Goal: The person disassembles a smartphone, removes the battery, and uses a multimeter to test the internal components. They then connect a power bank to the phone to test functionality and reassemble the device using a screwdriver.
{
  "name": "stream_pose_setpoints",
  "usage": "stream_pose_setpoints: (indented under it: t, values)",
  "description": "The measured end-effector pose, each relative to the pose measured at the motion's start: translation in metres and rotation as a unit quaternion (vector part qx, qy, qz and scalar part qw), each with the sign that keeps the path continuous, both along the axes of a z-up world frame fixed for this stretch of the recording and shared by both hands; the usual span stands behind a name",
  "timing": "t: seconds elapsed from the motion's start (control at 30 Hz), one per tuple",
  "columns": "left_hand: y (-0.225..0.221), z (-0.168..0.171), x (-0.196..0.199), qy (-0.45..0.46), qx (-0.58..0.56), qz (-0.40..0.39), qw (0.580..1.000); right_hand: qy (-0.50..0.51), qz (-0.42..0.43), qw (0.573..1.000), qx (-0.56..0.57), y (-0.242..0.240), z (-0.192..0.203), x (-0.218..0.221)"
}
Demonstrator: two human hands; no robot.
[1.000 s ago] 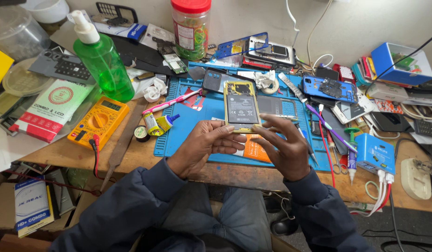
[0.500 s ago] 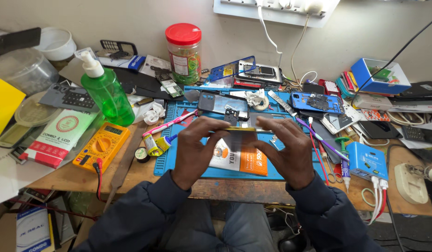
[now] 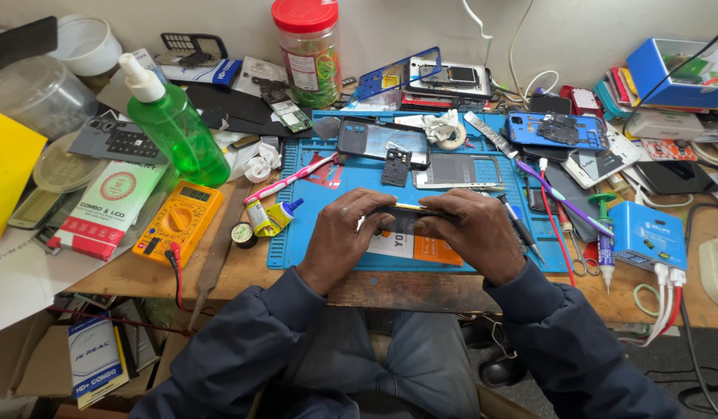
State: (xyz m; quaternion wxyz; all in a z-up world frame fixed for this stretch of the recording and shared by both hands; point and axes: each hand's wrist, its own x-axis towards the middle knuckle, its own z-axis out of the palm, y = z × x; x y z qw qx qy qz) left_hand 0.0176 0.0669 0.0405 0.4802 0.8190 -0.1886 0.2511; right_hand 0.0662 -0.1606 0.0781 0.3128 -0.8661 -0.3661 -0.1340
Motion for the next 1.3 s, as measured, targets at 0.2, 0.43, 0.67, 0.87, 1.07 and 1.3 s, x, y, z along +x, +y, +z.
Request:
stream_pose_setpoints:
  t: [0.2,0.43,0.67,0.87,1.07,1.3]
  values:
    - [-0.015,0.006,0.001,-0.032,0.055,0.063,0.996,-0.017,0.000,1.000,0.027,0.000,-0.011,0.000]
    - [-0.012,0.016,-0.005,-0.016,0.075,0.049,0.996,-0.007,0.013,0.998,0.064,-0.008,-0.011,-0.003]
    - [-0.028,0.011,0.006,-0.053,0.100,0.028,0.993,-0.052,-0.012,0.998,0.040,-0.018,-0.018,-0.002]
    - [-0.033,0.005,0.007,-0.046,0.091,0.038,0.994,-0.047,-0.021,0.998,0.033,-0.017,-0.019,-0.001]
    - [-0.026,0.011,0.005,-0.072,0.117,0.013,0.990,-0.046,-0.016,0.996,0.072,-0.029,-0.014,-0.005]
    - [-0.046,0.009,0.010,-0.082,0.159,0.061,0.982,-0.036,-0.057,0.997,0.047,-0.032,-0.018,-0.003]
